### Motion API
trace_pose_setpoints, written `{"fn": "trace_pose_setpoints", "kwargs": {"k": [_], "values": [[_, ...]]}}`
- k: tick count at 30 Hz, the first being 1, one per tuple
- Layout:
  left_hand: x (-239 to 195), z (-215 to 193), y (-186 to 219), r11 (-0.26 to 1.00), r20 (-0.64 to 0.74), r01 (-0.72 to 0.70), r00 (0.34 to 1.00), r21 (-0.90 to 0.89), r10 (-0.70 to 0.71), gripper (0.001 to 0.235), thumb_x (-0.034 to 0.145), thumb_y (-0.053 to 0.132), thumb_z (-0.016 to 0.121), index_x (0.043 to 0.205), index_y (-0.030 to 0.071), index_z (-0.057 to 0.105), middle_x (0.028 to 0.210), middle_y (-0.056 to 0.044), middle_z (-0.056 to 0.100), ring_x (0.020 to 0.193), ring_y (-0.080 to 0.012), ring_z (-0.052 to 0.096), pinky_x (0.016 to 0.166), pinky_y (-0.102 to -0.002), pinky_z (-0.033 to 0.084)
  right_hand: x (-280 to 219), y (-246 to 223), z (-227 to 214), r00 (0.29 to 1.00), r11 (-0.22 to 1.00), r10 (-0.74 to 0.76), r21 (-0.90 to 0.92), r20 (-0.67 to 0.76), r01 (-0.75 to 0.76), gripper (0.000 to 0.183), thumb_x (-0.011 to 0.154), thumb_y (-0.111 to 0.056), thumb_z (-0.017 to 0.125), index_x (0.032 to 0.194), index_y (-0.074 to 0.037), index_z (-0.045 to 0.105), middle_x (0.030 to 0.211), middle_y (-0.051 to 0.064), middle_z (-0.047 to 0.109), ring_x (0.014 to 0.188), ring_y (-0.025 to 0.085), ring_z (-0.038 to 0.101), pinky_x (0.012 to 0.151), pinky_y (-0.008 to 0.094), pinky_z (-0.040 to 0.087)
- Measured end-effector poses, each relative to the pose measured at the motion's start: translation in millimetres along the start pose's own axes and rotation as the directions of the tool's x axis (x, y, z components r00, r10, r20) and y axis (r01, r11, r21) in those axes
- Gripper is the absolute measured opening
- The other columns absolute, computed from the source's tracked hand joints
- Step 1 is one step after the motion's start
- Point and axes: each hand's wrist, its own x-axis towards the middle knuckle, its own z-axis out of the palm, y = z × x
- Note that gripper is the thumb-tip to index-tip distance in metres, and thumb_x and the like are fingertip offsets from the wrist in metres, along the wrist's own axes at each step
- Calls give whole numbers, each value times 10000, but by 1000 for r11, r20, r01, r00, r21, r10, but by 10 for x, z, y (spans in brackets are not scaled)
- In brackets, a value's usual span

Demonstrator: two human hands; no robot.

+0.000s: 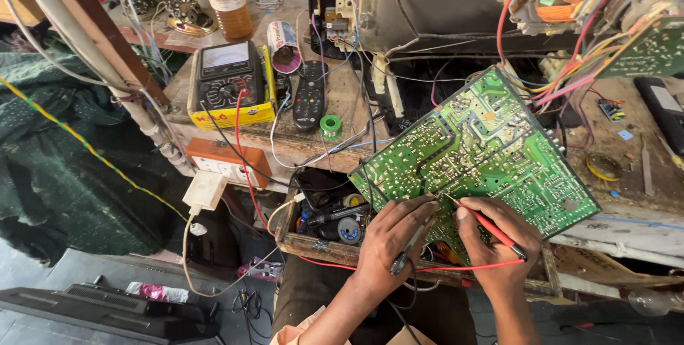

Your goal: The person uses a soldering iron and solder wire to work on a green circuit board, then uses a multimeter to test connections on the board and another brown circuit board. The person handles the boards and tools with both hands throughout the clip.

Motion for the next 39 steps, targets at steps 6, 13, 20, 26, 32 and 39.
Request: {"fn": "trace_pose_setpoints", "kwargs": {"k": [6,13,20,26,32,39], "values": [[-35,-62,41,999,20,39,999,-7,-39,335,938,-52,700,1264,9,652,1277,-162,683,1071,-342,675,920,-412,552,-72,-4,19,1000,1000,8,24,8,-8,103,1003,-47,740,1081,19,731,1005,120,753,890,162,728,824,249,562],[-64,-63,27,1000,28,25,999,-16,-25,345,963,-44,690,1299,10,633,1304,-150,676,1128,-334,668,971,-411,557,-128,115,14,1000,1000,19,17,22,-19,108,1027,-41,743,1101,37,730,1017,127,749,894,153,726,819,245,560],[-65,-86,20,999,44,38,998,-20,-37,383,948,-53,689,1320,15,627,1326,-149,665,1152,-333,665,982,-412,546,-150,170,36,998,996,51,71,20,-53,123,1040,-42,736,1122,49,724,1046,136,744,924,152,727,798,245,569],[-74,-75,2,999,44,40,998,-30,-38,372,951,-47,691,1313,15,630,1327,-145,671,1153,-326,672,982,-410,545,-110,89,29,999,999,29,26,28,-29,106,1046,-43,741,1104,44,728,1023,131,748,905,154,726,802,244,559],[-54,-19,-37,1000,18,-6,1000,4,6,324,925,-34,710,1239,22,651,1285,-144,682,1129,-331,679,958,-412,550,-56,17,14,1000,1000,-5,12,0,5,108,983,-45,741,1070,20,733,991,122,751,888,173,721,830,274,559],[29,-7,-5,1000,9,0,1000,11,0,319,907,-79,688,1220,-20,665,1243,-155,702,1044,-328,686,874,-400,555,3,13,8,1000,997,-12,71,-11,12,129,933,-46,740,1045,19,733,1013,124,763,899,188,749,802,293,594]]}}
